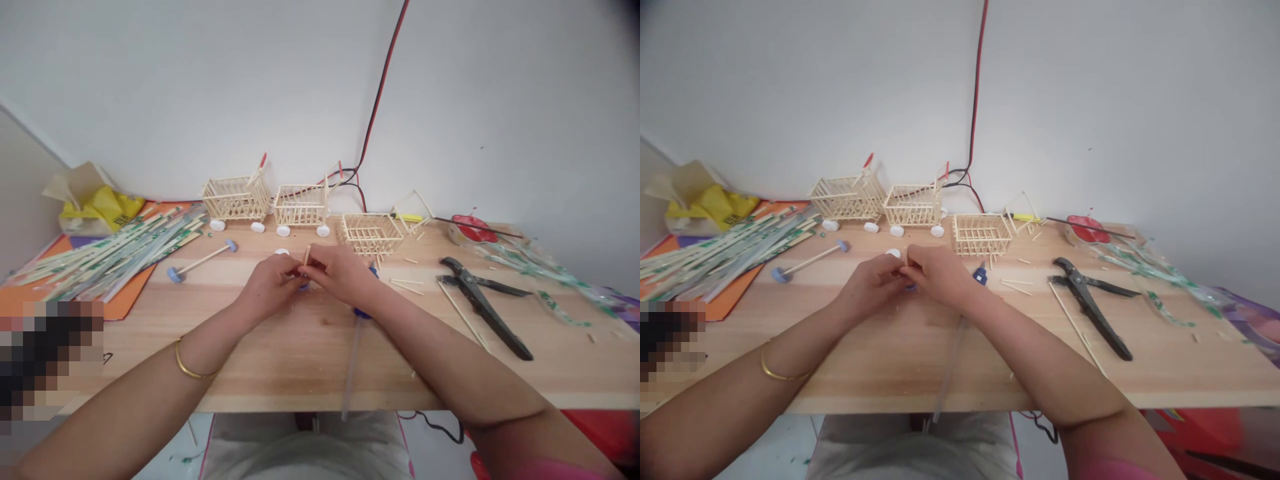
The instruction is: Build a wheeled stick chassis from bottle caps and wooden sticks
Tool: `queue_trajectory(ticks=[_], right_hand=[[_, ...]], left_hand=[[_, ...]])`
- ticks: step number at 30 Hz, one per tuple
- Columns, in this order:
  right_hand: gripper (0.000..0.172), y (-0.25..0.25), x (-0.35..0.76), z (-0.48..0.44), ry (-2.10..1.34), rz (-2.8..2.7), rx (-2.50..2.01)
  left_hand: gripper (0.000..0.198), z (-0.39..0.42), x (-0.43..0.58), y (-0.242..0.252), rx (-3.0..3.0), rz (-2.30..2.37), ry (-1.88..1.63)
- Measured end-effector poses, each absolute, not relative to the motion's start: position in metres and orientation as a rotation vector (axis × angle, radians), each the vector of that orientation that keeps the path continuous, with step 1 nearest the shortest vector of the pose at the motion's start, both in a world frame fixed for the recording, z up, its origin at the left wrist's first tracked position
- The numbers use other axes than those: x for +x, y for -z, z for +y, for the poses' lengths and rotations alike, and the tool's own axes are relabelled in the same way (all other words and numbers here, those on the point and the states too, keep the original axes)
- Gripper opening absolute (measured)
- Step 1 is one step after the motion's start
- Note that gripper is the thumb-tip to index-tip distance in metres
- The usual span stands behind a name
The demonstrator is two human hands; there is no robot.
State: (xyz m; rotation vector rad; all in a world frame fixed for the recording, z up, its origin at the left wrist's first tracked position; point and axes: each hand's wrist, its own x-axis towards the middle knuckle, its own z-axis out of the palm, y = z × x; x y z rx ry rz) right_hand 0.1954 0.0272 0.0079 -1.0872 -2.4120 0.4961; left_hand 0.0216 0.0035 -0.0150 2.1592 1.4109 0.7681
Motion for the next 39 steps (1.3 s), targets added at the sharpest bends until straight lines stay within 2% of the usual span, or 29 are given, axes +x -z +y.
queue_trajectory(ticks=[17,23,39], right_hand=[[0.015,-0.0088,0.1944,0.0289,-0.531,-2.420,-1.107],[0.014,-0.0141,0.1966,0.0275,-0.617,-2.394,-0.972],[0.012,-0.0100,0.1972,0.0290,-0.529,-2.396,-0.957]], left_hand=[[0.013,0.0067,0.0189,0.0206,2.178,1.462,-0.767],[0.010,0.0070,0.0185,0.0212,2.178,1.472,-0.752],[0.012,0.0094,0.0164,0.0224,2.116,1.408,-0.736]])
